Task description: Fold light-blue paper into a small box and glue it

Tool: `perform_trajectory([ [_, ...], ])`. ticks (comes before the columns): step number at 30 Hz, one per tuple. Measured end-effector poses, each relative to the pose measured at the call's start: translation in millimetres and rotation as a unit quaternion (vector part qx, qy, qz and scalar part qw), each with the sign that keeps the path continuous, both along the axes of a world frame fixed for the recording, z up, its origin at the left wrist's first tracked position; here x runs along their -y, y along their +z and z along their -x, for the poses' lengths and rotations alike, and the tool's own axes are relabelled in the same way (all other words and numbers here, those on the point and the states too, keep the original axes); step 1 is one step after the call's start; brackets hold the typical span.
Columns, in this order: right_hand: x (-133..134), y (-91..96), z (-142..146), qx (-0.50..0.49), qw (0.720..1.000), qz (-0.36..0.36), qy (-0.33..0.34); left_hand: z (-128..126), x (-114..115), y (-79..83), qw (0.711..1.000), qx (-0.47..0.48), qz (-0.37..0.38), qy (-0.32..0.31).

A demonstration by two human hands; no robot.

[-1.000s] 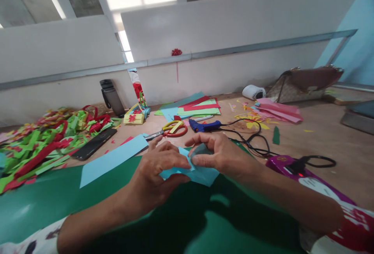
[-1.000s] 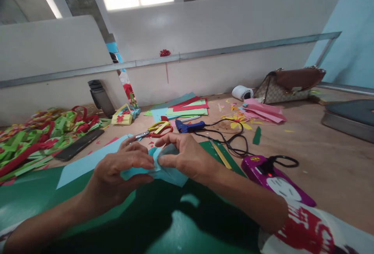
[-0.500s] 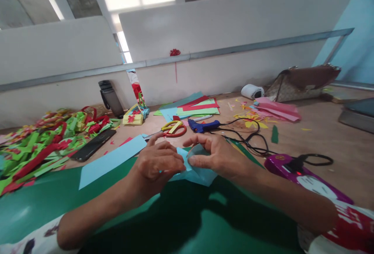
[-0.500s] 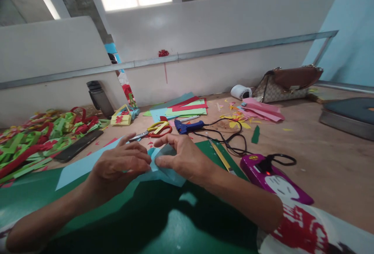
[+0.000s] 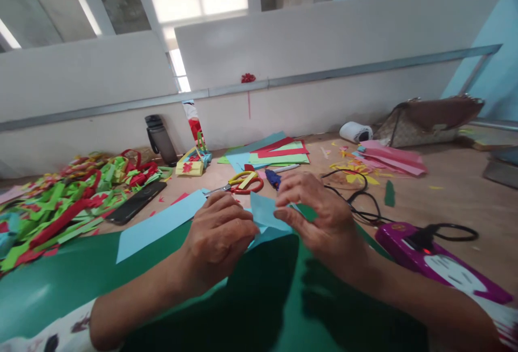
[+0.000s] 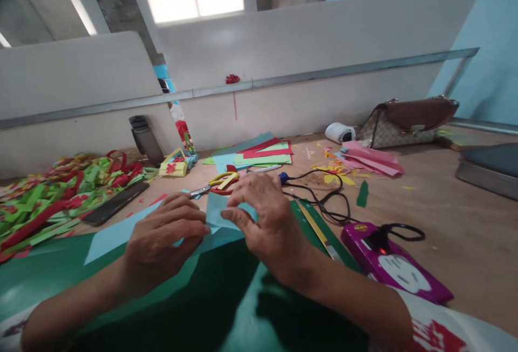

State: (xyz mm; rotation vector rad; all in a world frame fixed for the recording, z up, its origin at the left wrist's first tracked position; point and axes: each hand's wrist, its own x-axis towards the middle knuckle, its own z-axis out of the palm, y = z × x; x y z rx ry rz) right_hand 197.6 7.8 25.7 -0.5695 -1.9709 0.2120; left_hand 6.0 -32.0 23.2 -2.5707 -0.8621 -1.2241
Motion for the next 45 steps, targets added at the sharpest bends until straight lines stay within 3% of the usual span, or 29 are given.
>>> perform_trajectory([
  [4, -0.7, -8.6, 1.8, 0.085, 0.992, -0.091, 0.013, 0.5, 1.0, -3.1, 1.0, 0.014, -0.014, 0.013],
  [20, 1.7, -9.8, 1.7, 0.137, 0.982, -0.13, 0.018, 8.1, 0.8, 1.4, 0.998, -0.034, -0.054, -0.009],
  [26, -1.9, -10.4, 2.5, 0.137, 0.982, -0.13, 0.013, 8.7, 0.3, -1.8, 0.999, -0.013, -0.047, -0.001],
  [35, -0.5, -8.6, 1.5, 0.129, 0.985, -0.114, 0.027, -1.1, -0.3, 6.1, 0.998, 0.049, 0.029, -0.007],
  [45, -3.5, -11.8, 3.7, 0.074, 0.993, -0.048, 0.081, -8.9, 1.1, 3.7, 0.996, 0.08, 0.016, -0.018],
])
